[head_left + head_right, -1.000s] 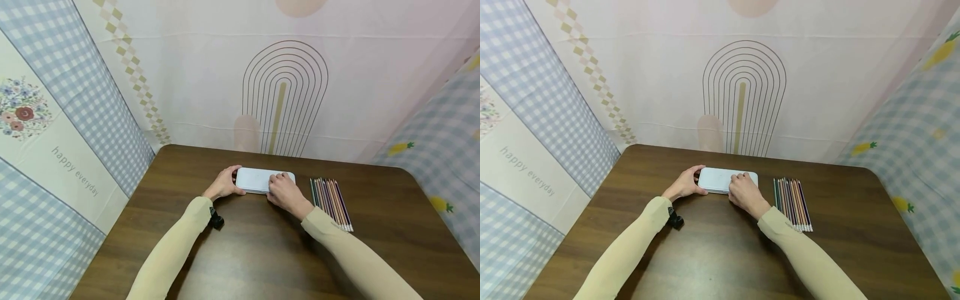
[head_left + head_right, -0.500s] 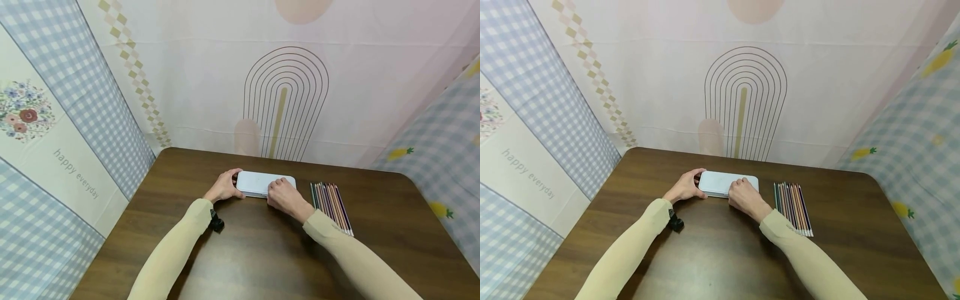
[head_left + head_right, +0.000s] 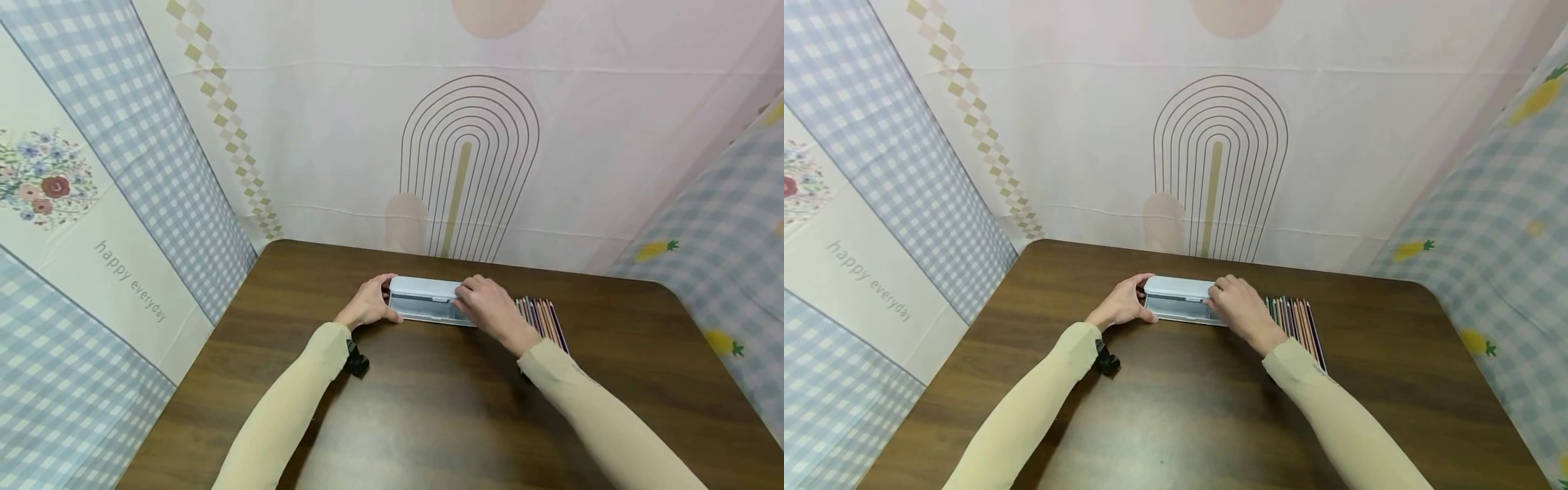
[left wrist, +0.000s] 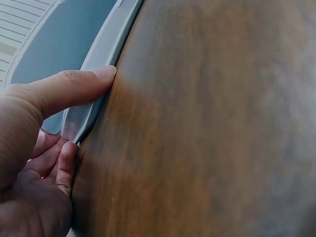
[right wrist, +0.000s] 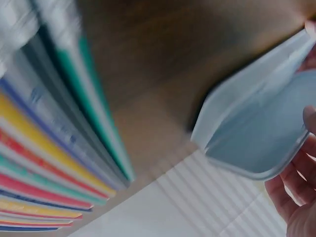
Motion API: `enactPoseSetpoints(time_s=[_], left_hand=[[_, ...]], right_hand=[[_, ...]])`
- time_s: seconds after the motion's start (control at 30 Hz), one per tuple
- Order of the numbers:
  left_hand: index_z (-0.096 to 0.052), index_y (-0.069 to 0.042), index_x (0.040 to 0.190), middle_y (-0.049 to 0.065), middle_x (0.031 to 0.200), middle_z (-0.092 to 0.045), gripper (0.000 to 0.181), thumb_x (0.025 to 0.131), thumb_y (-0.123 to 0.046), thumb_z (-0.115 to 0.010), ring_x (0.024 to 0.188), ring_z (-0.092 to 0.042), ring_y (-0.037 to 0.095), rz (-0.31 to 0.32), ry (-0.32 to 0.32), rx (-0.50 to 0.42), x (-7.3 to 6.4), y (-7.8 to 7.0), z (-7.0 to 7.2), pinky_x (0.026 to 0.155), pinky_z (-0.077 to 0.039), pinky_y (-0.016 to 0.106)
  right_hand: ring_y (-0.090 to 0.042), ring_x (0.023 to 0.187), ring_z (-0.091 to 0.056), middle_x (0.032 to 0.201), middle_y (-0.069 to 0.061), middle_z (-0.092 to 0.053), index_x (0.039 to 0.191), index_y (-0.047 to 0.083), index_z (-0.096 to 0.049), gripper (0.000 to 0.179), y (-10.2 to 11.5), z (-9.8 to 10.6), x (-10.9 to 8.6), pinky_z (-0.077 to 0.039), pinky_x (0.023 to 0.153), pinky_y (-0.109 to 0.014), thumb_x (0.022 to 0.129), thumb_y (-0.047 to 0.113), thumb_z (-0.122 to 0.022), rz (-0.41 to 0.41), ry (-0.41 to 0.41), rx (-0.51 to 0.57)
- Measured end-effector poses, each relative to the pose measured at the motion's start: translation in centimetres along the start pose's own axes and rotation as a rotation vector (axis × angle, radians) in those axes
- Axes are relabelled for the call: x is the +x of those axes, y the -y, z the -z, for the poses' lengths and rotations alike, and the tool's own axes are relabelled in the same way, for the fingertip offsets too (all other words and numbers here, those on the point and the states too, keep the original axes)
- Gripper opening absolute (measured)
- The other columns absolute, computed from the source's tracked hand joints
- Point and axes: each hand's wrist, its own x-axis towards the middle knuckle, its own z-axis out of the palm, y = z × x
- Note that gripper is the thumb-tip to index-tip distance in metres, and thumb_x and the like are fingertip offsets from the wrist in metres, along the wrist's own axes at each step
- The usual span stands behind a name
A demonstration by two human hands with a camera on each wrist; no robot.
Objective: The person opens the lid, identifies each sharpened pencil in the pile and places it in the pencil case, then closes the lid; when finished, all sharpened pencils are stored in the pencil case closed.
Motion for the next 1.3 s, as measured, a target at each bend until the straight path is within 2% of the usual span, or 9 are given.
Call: enactPoseSetpoints(time_s=[0.3, 0.4, 0.5, 0.6, 0.8, 0.97, 1.17, 1.3], left_hand=[[-0.042, 0.003, 0.164, 0.021, 0.159, -0.057, 0.108, 0.072, -0.007, -0.099, 0.139, -0.062, 0.037, 0.026, 0.001, -0.012, 0.0, 0.0, 0.1, 0.121, -0.052, 0.048], [-0.045, 0.002, 0.162, 0.021, 0.161, -0.055, 0.105, 0.073, -0.007, -0.099, 0.139, -0.062, 0.038, 0.032, 0.000, -0.017, -0.1, -0.1, -0.1, 0.120, -0.053, 0.048], [-0.047, 0.002, 0.161, 0.022, 0.160, -0.056, 0.102, 0.073, -0.007, -0.099, 0.140, -0.062, 0.038, 0.039, 0.003, -0.020, 0.0, -0.1, -0.3, 0.120, -0.053, 0.048], [-0.048, 0.002, 0.160, 0.023, 0.158, -0.057, 0.102, 0.072, -0.007, -0.099, 0.140, -0.062, 0.037, 0.038, -0.001, -0.011, 0.0, -0.2, -0.4, 0.120, -0.053, 0.047], [-0.049, 0.001, 0.160, 0.021, 0.155, -0.059, 0.102, 0.072, -0.009, -0.100, 0.139, -0.062, 0.035, 0.040, -0.005, 0.014, -0.2, -0.5, -0.2, 0.120, -0.052, 0.047], [-0.049, 0.001, 0.161, 0.021, 0.154, -0.059, 0.103, 0.072, -0.008, -0.100, 0.138, -0.062, 0.035, 0.041, 0.001, 0.001, -0.2, -0.5, -0.2, 0.120, -0.052, 0.047], [-0.050, 0.000, 0.160, 0.019, 0.155, -0.059, 0.101, 0.072, -0.009, -0.100, 0.138, -0.063, 0.035, 0.041, -0.010, 0.016, -0.3, -0.7, -0.3, 0.119, -0.054, 0.045], [-0.051, 0.000, 0.159, 0.019, 0.156, -0.058, 0.101, 0.072, -0.010, -0.100, 0.137, -0.064, 0.035, 0.037, -0.015, 0.031, -0.4, -0.8, -0.3, 0.118, -0.055, 0.045]], right_hand=[[-0.040, 0.104, -0.073, 0.109, -0.022, -0.079, 0.112, -0.005, -0.080, 0.017, -2.3, 1.4, 0.2, -0.063, 0.091, -0.055, 0.103, 0.008, -0.074, -0.238, -0.043, 0.133], [-0.041, 0.098, -0.075, 0.108, -0.025, -0.078, 0.115, -0.008, -0.079, 0.019, -2.9, 1.3, 0.6, -0.065, 0.086, -0.055, 0.101, 0.004, -0.074, -0.326, -0.101, 0.208], [-0.042, 0.091, -0.076, 0.105, -0.027, -0.076, 0.111, -0.009, -0.078, 0.015, -3.4, 1.1, 0.8, -0.065, 0.079, -0.055, 0.100, -0.001, -0.074, -0.403, -0.182, 0.279], [-0.043, 0.090, -0.077, 0.102, -0.028, -0.075, 0.105, -0.010, -0.078, 0.010, -3.8, 0.8, 1.1, -0.066, 0.079, -0.056, 0.099, -0.004, -0.073, -0.451, -0.248, 0.318], [-0.044, 0.091, -0.077, 0.101, -0.028, -0.076, 0.109, -0.010, -0.081, 0.016, -4.6, 0.3, 1.7, -0.065, 0.081, -0.057, 0.099, -0.009, -0.068, -0.483, -0.271, 0.323], [-0.046, 0.097, -0.072, 0.112, -0.031, -0.075, 0.118, -0.010, -0.078, 0.028, -4.9, 0.2, 1.9, -0.060, 0.084, -0.058, 0.098, -0.013, -0.059, -0.453, -0.208, 0.274], [-0.052, 0.112, -0.070, 0.125, -0.035, -0.069, 0.132, -0.013, -0.070, 0.038, -5.0, -0.3, 1.9, -0.060, 0.094, -0.062, 0.098, -0.013, -0.055, -0.396, -0.152, 0.228], [-0.053, 0.118, -0.068, 0.132, -0.036, -0.066, 0.140, -0.015, -0.065, 0.043, -5.0, -0.5, 2.0, -0.060, 0.099, -0.062, 0.098, -0.013, -0.053, -0.400, -0.114, 0.218]])
